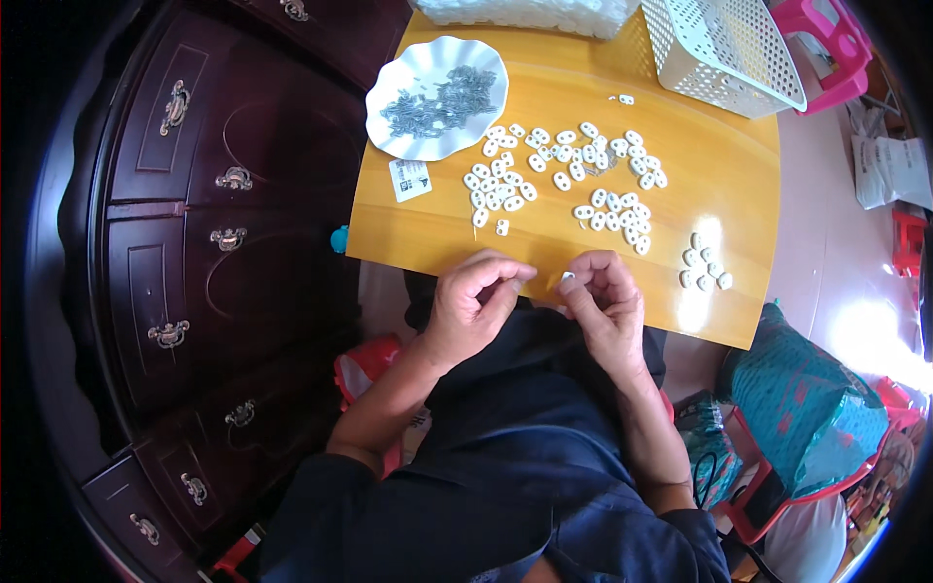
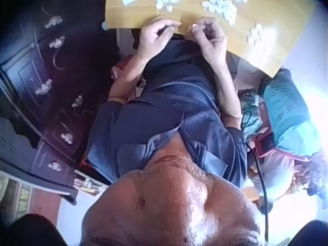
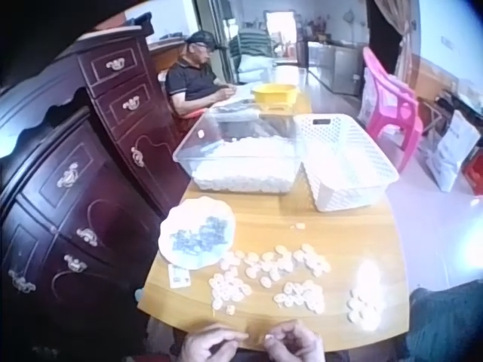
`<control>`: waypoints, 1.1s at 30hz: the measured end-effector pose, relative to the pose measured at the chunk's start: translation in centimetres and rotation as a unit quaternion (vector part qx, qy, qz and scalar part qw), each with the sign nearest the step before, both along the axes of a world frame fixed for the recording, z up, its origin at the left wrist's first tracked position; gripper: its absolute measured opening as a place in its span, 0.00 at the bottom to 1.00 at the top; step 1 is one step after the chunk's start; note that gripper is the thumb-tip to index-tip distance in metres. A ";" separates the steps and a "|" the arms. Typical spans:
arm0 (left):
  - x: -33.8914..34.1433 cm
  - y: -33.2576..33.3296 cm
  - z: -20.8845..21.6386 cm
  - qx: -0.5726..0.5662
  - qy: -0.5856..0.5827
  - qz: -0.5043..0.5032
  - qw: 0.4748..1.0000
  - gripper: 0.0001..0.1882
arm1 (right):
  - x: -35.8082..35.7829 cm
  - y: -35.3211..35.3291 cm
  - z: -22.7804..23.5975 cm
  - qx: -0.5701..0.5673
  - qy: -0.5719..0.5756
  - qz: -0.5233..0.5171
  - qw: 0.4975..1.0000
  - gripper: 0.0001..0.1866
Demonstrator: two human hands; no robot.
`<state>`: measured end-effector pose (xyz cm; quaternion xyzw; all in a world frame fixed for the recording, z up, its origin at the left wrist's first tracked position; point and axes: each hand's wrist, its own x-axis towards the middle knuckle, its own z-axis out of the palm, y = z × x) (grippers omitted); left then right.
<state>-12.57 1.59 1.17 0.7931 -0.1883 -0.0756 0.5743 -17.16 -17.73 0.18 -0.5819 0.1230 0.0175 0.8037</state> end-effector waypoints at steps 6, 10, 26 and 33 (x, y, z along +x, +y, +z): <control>-0.3 -2.0 -0.7 -0.105 0.112 0.039 0.987 0.07 | -0.7 -0.7 -1.1 0.056 -0.010 0.016 0.998 0.08; 0.2 -2.5 -0.5 -0.066 0.056 -0.010 0.996 0.08 | -0.9 -1.1 -1.5 0.082 -0.019 0.009 0.996 0.12; -0.2 -4.1 0.4 -0.059 0.078 -0.014 0.995 0.06 | -0.9 -2.0 -0.6 0.062 -0.002 -0.002 0.998 0.07; 0.1 -4.0 0.4 -0.037 0.060 -0.038 0.997 0.06 | -1.1 -2.4 -1.1 0.002 -0.024 -0.011 1.000 0.06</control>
